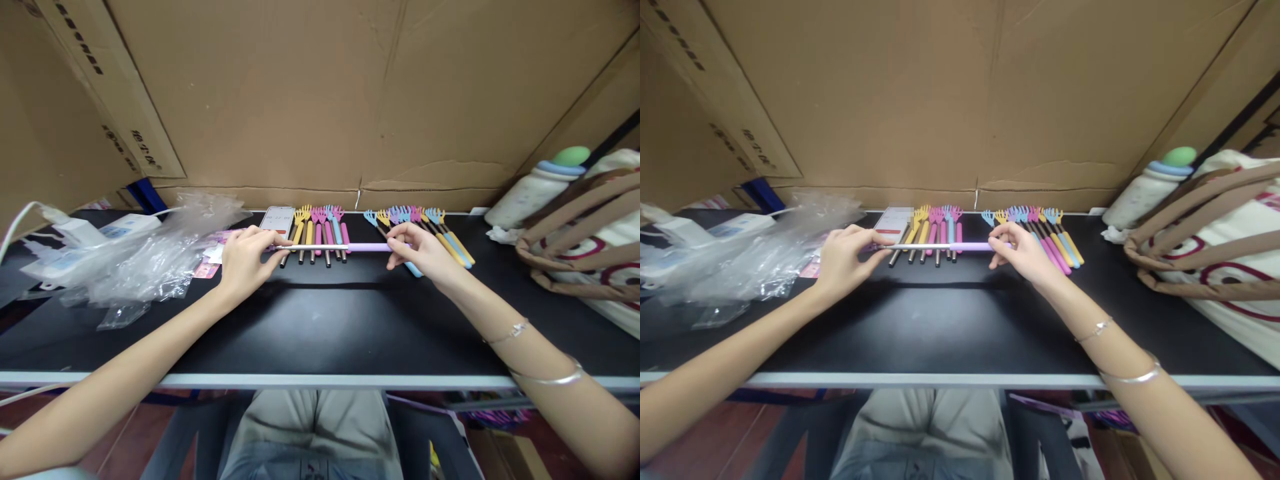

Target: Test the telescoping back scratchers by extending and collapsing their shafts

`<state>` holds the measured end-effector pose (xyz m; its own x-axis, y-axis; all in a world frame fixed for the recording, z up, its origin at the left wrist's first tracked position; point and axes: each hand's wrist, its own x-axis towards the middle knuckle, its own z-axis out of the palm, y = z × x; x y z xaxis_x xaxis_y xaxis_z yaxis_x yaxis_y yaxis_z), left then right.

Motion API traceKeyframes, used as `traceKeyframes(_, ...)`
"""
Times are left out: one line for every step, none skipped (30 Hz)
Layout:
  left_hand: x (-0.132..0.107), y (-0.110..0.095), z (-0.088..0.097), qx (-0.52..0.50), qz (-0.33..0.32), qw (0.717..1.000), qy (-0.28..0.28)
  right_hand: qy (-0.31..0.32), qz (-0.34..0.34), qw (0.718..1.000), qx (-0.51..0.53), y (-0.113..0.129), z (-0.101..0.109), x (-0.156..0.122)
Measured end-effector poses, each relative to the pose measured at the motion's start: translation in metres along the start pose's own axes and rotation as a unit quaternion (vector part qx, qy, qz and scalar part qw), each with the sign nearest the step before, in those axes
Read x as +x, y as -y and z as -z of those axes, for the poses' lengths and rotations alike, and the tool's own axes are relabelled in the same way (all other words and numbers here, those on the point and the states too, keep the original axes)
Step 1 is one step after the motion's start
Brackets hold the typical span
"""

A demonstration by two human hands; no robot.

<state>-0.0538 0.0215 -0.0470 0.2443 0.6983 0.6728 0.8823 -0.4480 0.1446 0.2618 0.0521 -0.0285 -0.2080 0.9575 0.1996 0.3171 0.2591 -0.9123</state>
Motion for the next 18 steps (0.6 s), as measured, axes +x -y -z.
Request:
traceKeyframes(-0.0001,-0.0001,0.0006,0.003,-0.004,1.000,-0.005,0.006,-0.006,1.000,0.007,0.0013,-0.0005,-0.0011)
traceKeyframes(-0.0003,-0.0002,0.0009,0.004,-0.008,1.000,-0.008,0.012,-0.012,1.000,0.014,0.0025,-0.0008,-0.0022)
traceKeyframes(-0.0005,-0.0003,0.0011,0.004,-0.011,1.000,-0.008,0.017,-0.018,1.000,0.019,0.0035,-0.0011,-0.0032)
traceKeyframes(-0.0006,-0.0003,0.0011,0.002,-0.013,1.000,-0.008,0.021,-0.023,0.999,0.022,0.0042,-0.0012,-0.0039)
traceKeyframes(-0.0008,-0.0005,0.0010,0.001,-0.015,1.000,-0.006,0.024,-0.029,0.999,0.022,0.0045,-0.0012,-0.0043)
traceKeyframes(-0.0010,-0.0006,0.0008,0.000,-0.016,1.000,-0.005,0.028,-0.035,0.999,0.020,0.0044,-0.0011,-0.0045)
traceKeyframes(-0.0012,-0.0010,0.0005,-0.001,-0.017,1.000,-0.003,0.032,-0.040,0.999,0.015,0.0040,-0.0012,-0.0045)
traceKeyframes(-0.0014,-0.0014,0.0002,-0.002,-0.016,1.000,-0.001,0.033,-0.043,0.998,0.011,0.0033,-0.0013,-0.0043)
traceKeyframes(-0.0015,-0.0020,-0.0001,-0.003,-0.014,1.000,0.000,0.031,-0.044,0.999,0.008,0.0024,-0.0017,-0.0040)
traceKeyframes(-0.0017,-0.0027,-0.0004,-0.004,-0.012,1.000,0.002,0.026,-0.042,0.999,0.005,0.0016,-0.0022,-0.0037)
traceKeyframes(-0.0017,-0.0035,-0.0007,-0.005,-0.009,1.000,0.005,0.019,-0.039,0.999,0.004,0.0008,-0.0029,-0.0034)
traceKeyframes(-0.0016,-0.0042,-0.0010,-0.005,-0.007,1.000,0.008,0.011,-0.034,0.999,0.003,0.0003,-0.0036,-0.0031)
traceKeyframes(-0.0014,-0.0048,-0.0013,-0.004,-0.005,1.000,0.013,0.004,-0.030,1.000,0.005,-0.0001,-0.0044,-0.0029)
traceKeyframes(-0.0011,-0.0052,-0.0015,-0.003,-0.004,1.000,0.020,-0.003,-0.027,1.000,0.007,-0.0003,-0.0049,-0.0027)
traceKeyframes(-0.0006,-0.0054,-0.0018,-0.003,-0.002,1.000,0.026,-0.008,-0.025,1.000,0.010,-0.0004,-0.0053,-0.0024)
traceKeyframes(-0.0001,-0.0054,-0.0021,-0.003,0.000,0.999,0.034,-0.012,-0.025,1.000,0.014,-0.0005,-0.0053,-0.0021)
traceKeyframes(0.0004,-0.0050,-0.0023,-0.004,0.004,0.999,0.039,-0.018,-0.024,0.999,0.018,-0.0006,-0.0050,-0.0017)
traceKeyframes(0.0008,-0.0045,-0.0026,-0.004,0.008,0.999,0.042,-0.023,-0.023,0.999,0.020,-0.0008,-0.0045,-0.0011)
